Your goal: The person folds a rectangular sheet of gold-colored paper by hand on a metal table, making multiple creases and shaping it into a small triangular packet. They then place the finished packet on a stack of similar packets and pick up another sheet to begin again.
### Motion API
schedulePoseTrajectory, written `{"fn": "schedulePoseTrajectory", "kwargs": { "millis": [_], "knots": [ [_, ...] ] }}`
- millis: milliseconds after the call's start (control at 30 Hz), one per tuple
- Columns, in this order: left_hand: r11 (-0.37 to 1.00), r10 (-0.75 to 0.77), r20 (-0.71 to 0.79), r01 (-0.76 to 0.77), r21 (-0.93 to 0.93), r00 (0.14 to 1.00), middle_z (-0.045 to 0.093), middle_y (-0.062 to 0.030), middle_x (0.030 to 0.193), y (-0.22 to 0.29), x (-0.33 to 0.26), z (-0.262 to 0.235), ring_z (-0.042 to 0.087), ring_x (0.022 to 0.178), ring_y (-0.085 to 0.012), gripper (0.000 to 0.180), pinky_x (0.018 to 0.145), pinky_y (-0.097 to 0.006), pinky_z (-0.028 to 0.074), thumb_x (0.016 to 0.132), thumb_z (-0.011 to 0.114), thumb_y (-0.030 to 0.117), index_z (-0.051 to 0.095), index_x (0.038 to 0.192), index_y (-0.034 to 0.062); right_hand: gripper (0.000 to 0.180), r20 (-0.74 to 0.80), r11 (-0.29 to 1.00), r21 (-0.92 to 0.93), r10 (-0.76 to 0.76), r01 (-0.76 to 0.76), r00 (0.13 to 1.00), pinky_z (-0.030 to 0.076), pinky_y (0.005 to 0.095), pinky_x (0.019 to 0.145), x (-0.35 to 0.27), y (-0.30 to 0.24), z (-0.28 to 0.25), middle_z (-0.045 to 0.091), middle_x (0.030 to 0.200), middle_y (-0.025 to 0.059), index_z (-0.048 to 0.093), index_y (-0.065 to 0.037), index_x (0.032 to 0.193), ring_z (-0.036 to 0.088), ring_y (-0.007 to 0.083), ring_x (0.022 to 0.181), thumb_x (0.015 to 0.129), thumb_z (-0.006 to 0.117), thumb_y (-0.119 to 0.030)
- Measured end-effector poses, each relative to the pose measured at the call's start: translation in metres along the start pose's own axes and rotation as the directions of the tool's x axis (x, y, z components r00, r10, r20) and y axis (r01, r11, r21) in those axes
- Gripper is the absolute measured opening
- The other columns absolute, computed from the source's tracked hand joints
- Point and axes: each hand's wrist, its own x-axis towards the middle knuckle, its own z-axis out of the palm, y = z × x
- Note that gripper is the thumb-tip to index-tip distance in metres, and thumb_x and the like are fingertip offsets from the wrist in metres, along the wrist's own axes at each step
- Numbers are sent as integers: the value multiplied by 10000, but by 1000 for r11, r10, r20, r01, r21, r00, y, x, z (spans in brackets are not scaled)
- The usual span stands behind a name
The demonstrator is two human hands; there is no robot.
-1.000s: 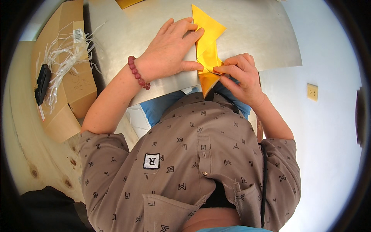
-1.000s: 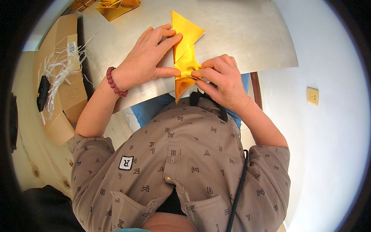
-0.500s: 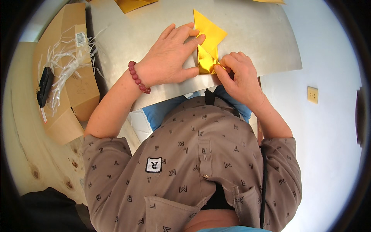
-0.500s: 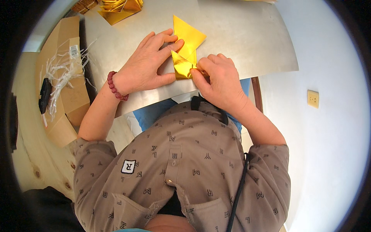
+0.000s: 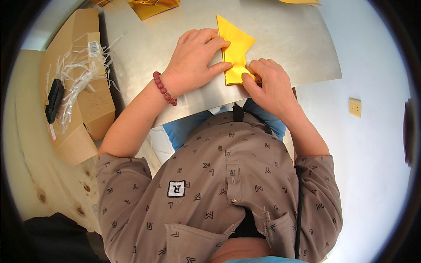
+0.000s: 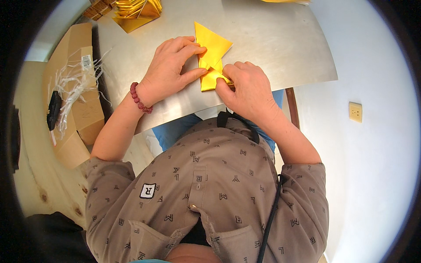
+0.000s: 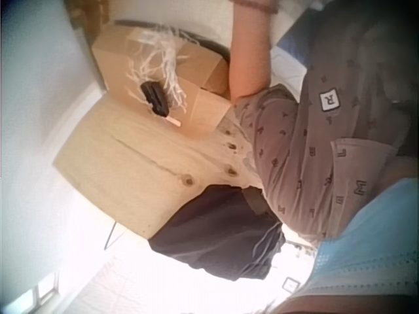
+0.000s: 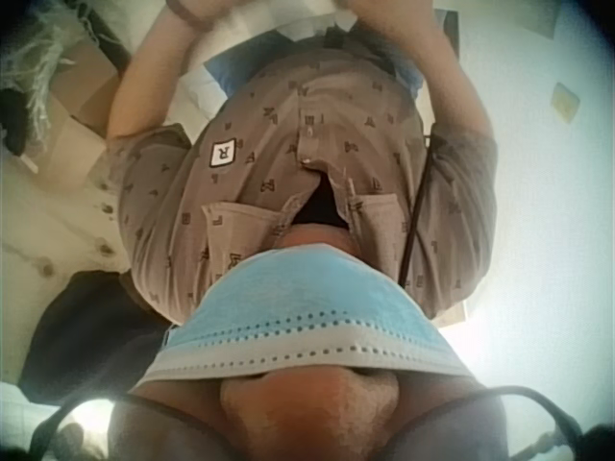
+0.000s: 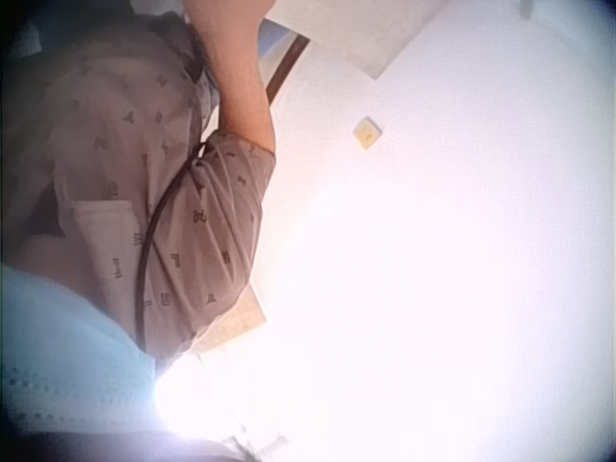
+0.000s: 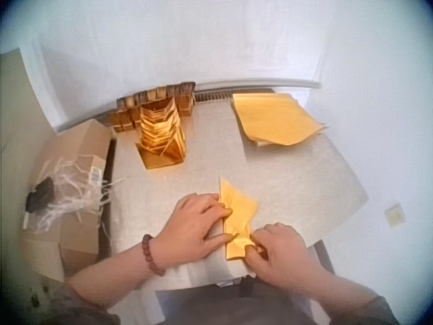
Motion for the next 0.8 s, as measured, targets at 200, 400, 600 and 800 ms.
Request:
{"fn": "schedulePoseTrajectory", "kwargs": {
  "millis": [200,400,600,800],
  "knots": [
    [999,-14,22,13,51,1000,614,-131,1303,5,-1,1,557,1245,-340,438,1146,-451,388,908,795,321,690,1254,74,204,-93,940,274,235,-202,968,482,354,628,-28,-10,-10,586,734,89,630,-21,824,579,224,664,912,769,-142],
    [997,-38,53,35,70,998,631,-150,1315,22,-9,0,568,1266,-343,420,1110,-459,410,923,777,283,682,1270,66,130,428,558,565,432,-608,794,464,221,684,-84,-13,-3,629,881,-9,681,-17,1050,564,49,763,1054,665,-146],
    [999,-28,-26,29,41,999,627,-85,1177,60,-28,11,572,1198,-297,415,1116,-493,380,892,798,283,678,1226,69,361,507,46,814,428,-579,748,602,284,832,-89,-2,24,736,1070,83,682,15,1269,735,152,940,1069,677,-286],
    [996,-82,-94,80,-29,992,627,-104,1206,74,-32,16,560,1222,-304,519,1104,-465,403,882,825,264,647,1314,39,282,396,115,871,413,-478,820,605,288,866,-88,-2,16,752,1110,93,686,28,1249,746,150,939,1056,683,-178]
  ]
}}
